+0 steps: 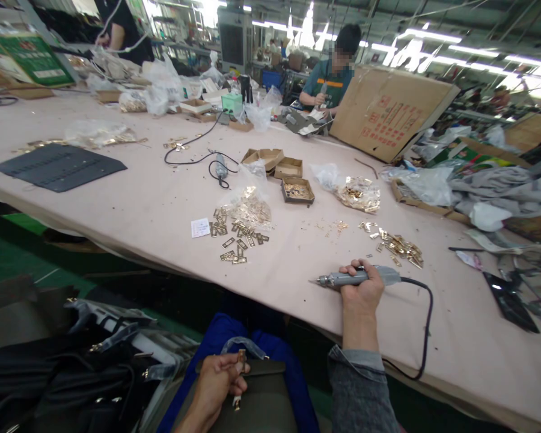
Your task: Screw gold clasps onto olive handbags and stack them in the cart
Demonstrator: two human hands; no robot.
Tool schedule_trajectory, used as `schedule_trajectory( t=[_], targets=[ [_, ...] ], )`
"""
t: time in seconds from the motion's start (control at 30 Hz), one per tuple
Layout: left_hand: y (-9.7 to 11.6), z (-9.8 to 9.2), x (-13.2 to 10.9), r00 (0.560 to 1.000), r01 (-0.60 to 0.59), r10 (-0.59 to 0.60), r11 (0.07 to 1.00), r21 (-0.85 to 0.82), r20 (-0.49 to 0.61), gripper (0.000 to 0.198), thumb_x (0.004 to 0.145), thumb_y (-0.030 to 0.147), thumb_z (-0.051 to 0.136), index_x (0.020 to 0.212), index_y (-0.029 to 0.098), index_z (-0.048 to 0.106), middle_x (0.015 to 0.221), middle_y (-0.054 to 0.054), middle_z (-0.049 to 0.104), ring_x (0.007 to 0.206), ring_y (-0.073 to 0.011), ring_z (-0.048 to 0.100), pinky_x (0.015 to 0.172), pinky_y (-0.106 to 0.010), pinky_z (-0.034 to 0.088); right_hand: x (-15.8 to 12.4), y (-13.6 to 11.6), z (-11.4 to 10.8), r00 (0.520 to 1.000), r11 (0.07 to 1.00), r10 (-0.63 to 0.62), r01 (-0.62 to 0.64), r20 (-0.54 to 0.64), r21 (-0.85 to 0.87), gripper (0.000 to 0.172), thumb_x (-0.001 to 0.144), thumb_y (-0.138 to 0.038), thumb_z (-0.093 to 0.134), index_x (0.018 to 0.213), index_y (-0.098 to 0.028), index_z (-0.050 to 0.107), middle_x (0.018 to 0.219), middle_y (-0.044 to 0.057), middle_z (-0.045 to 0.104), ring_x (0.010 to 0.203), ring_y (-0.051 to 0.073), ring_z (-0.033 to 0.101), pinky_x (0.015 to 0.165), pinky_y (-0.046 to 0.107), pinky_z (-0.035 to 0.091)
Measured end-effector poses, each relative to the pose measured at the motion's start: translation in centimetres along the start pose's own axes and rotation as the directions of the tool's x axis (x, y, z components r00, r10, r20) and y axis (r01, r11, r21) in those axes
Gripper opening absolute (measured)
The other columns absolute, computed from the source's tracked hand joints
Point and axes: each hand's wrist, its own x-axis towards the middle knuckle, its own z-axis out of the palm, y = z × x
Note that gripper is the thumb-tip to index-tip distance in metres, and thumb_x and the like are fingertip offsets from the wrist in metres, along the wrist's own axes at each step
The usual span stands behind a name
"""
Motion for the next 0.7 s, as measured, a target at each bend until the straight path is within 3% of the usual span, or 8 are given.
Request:
schedule_trajectory(
  t=[0.27,0.7],
  targets=[
    [0.4,-0.1,-0.5,0.999,-0.044,0.043,0.999,0.024,0.024,0.045,0.069,0.049,0.081,0.077,0.006,0.077,0.055,-0.013,0.067,0.044,-0.0159,0.060,0.046,-0.022,0.045,0.0,0.1,0.3,0.999,1.000,-0.020,0.019,-0.036,-0.009,0.026,0.071,-0.024,0.070,0.084,-0.018,0.049,0.076,-0.004,0.052,0.051,0.008,0.046,0.054,0.024,0.051],
    [1.0,0.3,-0.9,1.000,-0.014,0.014,1.000,0.007,-0.004,0.041,0.065,0.047,0.083,0.072,0.007,0.075,0.054,-0.013,0.066,0.043,-0.0154,0.058,0.043,-0.020,0.043,0.4,0.3,0.1,0.995,0.998,-0.053,0.054,-0.080,0.015,0.026,0.072,-0.022,0.069,0.083,-0.019,0.045,0.076,-0.005,0.051,0.052,0.008,0.047,0.054,0.024,0.050]
  ],
)
